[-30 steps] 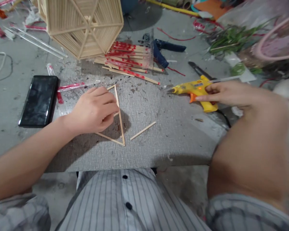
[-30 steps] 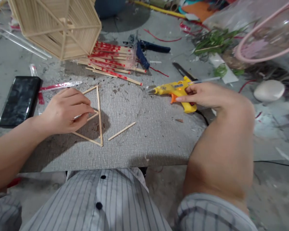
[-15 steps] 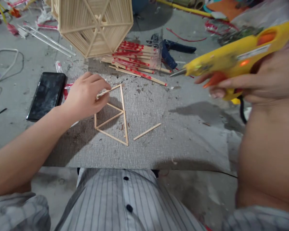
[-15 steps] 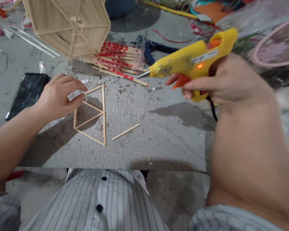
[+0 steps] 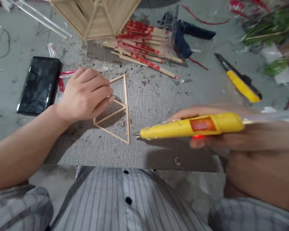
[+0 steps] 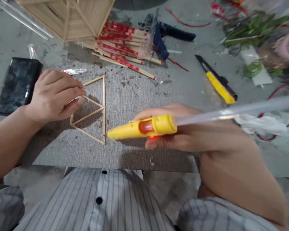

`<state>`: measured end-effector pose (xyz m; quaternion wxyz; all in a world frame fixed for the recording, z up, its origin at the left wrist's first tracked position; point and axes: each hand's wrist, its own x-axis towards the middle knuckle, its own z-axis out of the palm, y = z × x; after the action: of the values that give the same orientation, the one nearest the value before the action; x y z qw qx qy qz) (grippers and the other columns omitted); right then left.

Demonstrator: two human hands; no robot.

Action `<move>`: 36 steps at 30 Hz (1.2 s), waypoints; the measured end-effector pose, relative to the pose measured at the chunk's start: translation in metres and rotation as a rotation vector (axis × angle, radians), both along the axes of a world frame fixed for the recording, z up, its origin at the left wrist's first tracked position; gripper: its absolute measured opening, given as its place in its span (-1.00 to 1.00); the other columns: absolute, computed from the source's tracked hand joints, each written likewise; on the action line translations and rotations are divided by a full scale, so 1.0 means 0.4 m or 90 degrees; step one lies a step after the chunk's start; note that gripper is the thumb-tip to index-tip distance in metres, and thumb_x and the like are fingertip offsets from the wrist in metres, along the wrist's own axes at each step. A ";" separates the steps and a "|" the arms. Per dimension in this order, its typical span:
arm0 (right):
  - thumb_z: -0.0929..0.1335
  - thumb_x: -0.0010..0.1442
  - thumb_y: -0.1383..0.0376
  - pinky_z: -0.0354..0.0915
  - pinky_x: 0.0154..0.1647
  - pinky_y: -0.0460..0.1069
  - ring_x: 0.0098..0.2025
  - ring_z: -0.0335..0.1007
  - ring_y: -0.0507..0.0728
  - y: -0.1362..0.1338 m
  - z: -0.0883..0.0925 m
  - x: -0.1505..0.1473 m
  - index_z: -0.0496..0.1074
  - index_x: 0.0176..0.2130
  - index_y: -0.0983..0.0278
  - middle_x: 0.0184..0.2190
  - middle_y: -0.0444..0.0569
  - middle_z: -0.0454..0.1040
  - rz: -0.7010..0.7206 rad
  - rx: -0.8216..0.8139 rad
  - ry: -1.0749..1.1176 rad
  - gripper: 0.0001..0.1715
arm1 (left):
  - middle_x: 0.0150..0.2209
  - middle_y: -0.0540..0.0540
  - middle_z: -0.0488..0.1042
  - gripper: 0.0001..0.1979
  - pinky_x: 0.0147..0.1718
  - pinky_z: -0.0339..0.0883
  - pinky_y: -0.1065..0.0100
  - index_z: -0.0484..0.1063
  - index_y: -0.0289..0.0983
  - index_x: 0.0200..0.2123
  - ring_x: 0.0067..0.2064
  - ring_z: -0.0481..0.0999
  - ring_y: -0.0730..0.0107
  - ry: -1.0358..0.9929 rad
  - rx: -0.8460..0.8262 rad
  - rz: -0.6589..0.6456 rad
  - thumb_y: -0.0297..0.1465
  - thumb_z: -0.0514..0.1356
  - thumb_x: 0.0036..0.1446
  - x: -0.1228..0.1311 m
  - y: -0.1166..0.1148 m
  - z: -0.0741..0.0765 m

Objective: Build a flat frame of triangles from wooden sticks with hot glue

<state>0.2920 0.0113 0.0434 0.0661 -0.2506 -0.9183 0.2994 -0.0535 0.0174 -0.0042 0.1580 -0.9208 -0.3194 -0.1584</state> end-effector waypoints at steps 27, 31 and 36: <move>0.22 0.37 -0.04 0.23 -0.55 -0.13 -0.56 0.40 -0.07 -0.031 -0.028 -0.034 0.31 -0.22 0.20 -0.49 -0.20 0.49 0.081 0.067 0.048 -0.62 | -0.29 -0.09 0.56 -0.74 -0.23 0.29 0.18 0.46 -0.27 -0.31 -0.23 0.45 0.29 -0.063 0.018 -0.046 -0.27 0.07 0.33 0.007 0.008 -0.011; 0.19 0.39 -0.02 0.24 -0.54 -0.15 -0.55 0.40 -0.08 -0.030 -0.020 -0.039 0.29 -0.22 0.20 -0.49 -0.21 0.49 0.079 0.081 0.057 -0.63 | -0.31 -0.08 0.56 -0.74 -0.25 0.30 0.18 0.45 -0.27 -0.31 -0.24 0.46 0.29 -0.076 0.025 -0.050 -0.27 0.07 0.33 0.007 0.006 -0.010; 0.18 0.39 -0.04 0.19 -0.60 -0.16 -0.63 0.33 -0.09 -0.029 -0.009 -0.049 0.30 -0.28 0.21 -0.58 -0.24 0.43 0.088 0.063 0.035 -0.58 | -0.30 -0.08 0.57 -0.78 -0.27 0.32 0.20 0.45 -0.28 -0.31 -0.25 0.47 0.30 -0.083 0.051 -0.060 -0.30 0.08 0.31 0.009 0.007 -0.010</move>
<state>0.2723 -0.0002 0.0398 0.0824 -0.1748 -0.9449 0.2643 -0.0500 0.0202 -0.0083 0.1662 -0.9155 -0.2788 -0.2378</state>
